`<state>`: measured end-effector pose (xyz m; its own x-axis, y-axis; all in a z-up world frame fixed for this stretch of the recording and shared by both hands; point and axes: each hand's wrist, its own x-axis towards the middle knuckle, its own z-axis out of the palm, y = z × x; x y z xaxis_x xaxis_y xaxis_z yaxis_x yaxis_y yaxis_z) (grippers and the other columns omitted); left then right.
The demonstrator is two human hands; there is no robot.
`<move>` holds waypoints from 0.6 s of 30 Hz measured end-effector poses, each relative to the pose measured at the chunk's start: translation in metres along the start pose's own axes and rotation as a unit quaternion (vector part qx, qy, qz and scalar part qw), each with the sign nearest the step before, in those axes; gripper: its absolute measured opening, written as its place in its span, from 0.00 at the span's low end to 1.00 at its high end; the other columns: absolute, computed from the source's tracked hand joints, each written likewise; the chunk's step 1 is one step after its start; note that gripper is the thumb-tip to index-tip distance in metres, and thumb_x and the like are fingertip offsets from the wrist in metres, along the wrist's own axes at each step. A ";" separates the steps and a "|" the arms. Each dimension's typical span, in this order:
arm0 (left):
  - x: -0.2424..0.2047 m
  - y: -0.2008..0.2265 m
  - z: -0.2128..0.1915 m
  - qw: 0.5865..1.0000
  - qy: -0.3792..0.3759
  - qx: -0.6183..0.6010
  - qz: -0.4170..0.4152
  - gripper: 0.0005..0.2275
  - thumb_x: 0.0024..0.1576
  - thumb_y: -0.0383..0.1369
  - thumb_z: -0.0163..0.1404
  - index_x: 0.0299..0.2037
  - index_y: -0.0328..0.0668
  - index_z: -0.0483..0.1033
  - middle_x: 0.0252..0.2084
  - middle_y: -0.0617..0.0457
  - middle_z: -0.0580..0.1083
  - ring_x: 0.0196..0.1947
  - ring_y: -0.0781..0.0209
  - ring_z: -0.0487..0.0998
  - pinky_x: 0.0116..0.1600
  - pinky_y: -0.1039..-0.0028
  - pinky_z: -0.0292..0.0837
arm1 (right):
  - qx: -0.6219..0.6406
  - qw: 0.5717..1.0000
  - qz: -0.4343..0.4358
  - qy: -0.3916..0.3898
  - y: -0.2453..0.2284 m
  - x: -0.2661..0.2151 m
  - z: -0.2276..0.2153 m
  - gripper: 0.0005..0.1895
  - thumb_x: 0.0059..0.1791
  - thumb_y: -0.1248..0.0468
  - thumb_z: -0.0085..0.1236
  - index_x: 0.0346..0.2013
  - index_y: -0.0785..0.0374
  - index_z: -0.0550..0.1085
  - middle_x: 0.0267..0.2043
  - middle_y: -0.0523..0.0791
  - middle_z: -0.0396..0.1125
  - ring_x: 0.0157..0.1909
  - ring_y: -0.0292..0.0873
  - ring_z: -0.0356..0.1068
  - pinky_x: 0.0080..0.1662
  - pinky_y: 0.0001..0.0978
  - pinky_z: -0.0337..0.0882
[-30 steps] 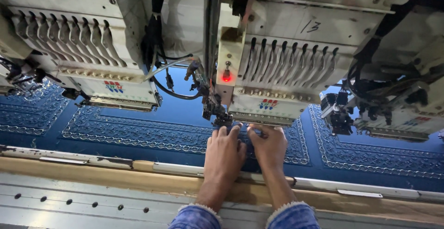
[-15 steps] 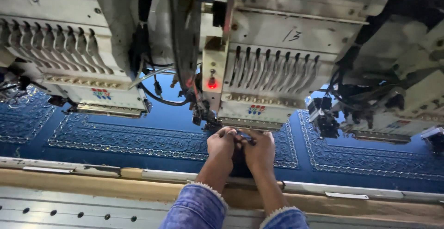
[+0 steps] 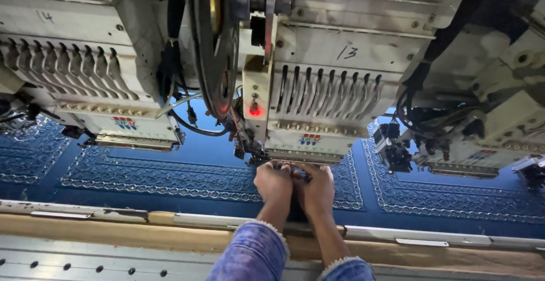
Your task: The person threads a needle on an industrial embroidery machine and interacts with the physical buttons on the machine's control interface.
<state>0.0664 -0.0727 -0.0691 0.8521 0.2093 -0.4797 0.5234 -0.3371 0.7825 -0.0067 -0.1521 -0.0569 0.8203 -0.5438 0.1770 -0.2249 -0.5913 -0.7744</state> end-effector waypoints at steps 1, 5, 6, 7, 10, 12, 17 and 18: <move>-0.004 0.001 0.000 1.000 -0.001 0.000 0.000 0.09 0.53 0.39 0.60 0.43 0.56 0.86 0.39 0.47 0.82 0.46 0.48 0.84 0.50 0.60 0.82 | -0.001 1.000 0.000 0.000 0.001 0.000 -0.001 0.19 0.39 0.60 0.72 0.41 0.32 0.85 0.44 0.48 0.71 0.46 0.56 0.75 0.50 0.41 0.76; -0.031 0.002 -0.013 1.000 0.005 -0.009 0.020 0.11 0.53 0.41 0.58 0.44 0.58 0.86 0.40 0.48 0.83 0.49 0.46 0.82 0.55 0.58 0.79 | 0.062 0.998 0.001 0.010 -0.004 -0.007 -0.005 0.22 0.38 0.70 0.69 0.45 0.47 0.85 0.47 0.53 0.70 0.47 0.58 0.76 0.52 0.46 0.75; -0.040 0.003 -0.020 0.999 0.006 -0.031 0.033 0.10 0.53 0.42 0.57 0.43 0.61 0.87 0.40 0.50 0.83 0.50 0.46 0.82 0.56 0.58 0.77 | 0.013 0.999 -0.028 0.026 -0.009 -0.009 -0.006 0.17 0.39 0.65 0.71 0.42 0.49 0.85 0.43 0.53 0.71 0.47 0.61 0.75 0.50 0.51 0.75; -0.054 0.005 -0.036 0.999 0.006 -0.031 0.035 0.10 0.53 0.42 0.57 0.43 0.61 0.87 0.40 0.50 0.83 0.50 0.46 0.82 0.56 0.58 0.77 | 0.014 0.999 -0.028 0.028 -0.012 -0.010 -0.007 0.17 0.39 0.65 0.71 0.42 0.49 0.85 0.43 0.53 0.71 0.47 0.61 0.75 0.50 0.51 0.75; -0.090 0.011 -0.075 0.991 0.022 -0.132 0.020 0.11 0.51 0.38 0.56 0.42 0.57 0.88 0.28 0.48 0.83 0.39 0.48 0.85 0.51 0.61 0.79 | 0.061 0.992 0.068 0.086 -0.026 -0.017 -0.015 0.06 0.43 0.63 0.65 0.25 0.44 0.85 0.28 0.42 0.73 0.34 0.51 0.76 0.48 0.41 0.74; -0.100 0.016 -0.091 0.898 -0.024 -0.439 -0.021 0.09 0.63 0.27 0.49 0.47 0.35 0.83 0.23 0.48 0.72 0.22 0.58 0.73 0.30 0.71 0.74 | 0.173 0.980 0.075 0.057 -0.043 -0.025 -0.023 0.12 0.48 0.74 0.55 0.26 0.60 0.83 0.25 0.43 0.77 0.17 0.31 0.60 0.22 0.21 0.58; -0.137 0.043 -0.127 0.857 -0.016 -0.513 -0.045 0.19 0.62 0.30 0.45 0.63 0.34 0.71 0.44 0.46 0.77 0.45 0.58 0.74 0.56 0.70 0.66 | 0.137 0.984 0.111 0.033 -0.057 -0.024 -0.029 0.14 0.45 0.71 0.52 0.25 0.57 0.85 0.30 0.41 0.81 0.24 0.32 0.69 0.31 0.25 0.70; -0.144 0.049 -0.133 0.830 -0.028 -0.553 -0.071 0.22 0.66 0.31 0.36 0.70 0.34 0.61 0.56 0.41 0.79 0.61 0.51 0.79 0.72 0.62 0.66 | 0.124 0.983 0.131 0.019 -0.060 -0.024 -0.030 0.16 0.45 0.72 0.50 0.25 0.57 0.86 0.30 0.41 0.82 0.24 0.31 0.70 0.29 0.24 0.70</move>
<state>-0.0308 0.0028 0.0905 0.7970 0.1219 -0.5915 0.3226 0.7420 0.5877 -0.0285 -0.1214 0.0037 0.7301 -0.6827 -0.0296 -0.2865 -0.2665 -0.9203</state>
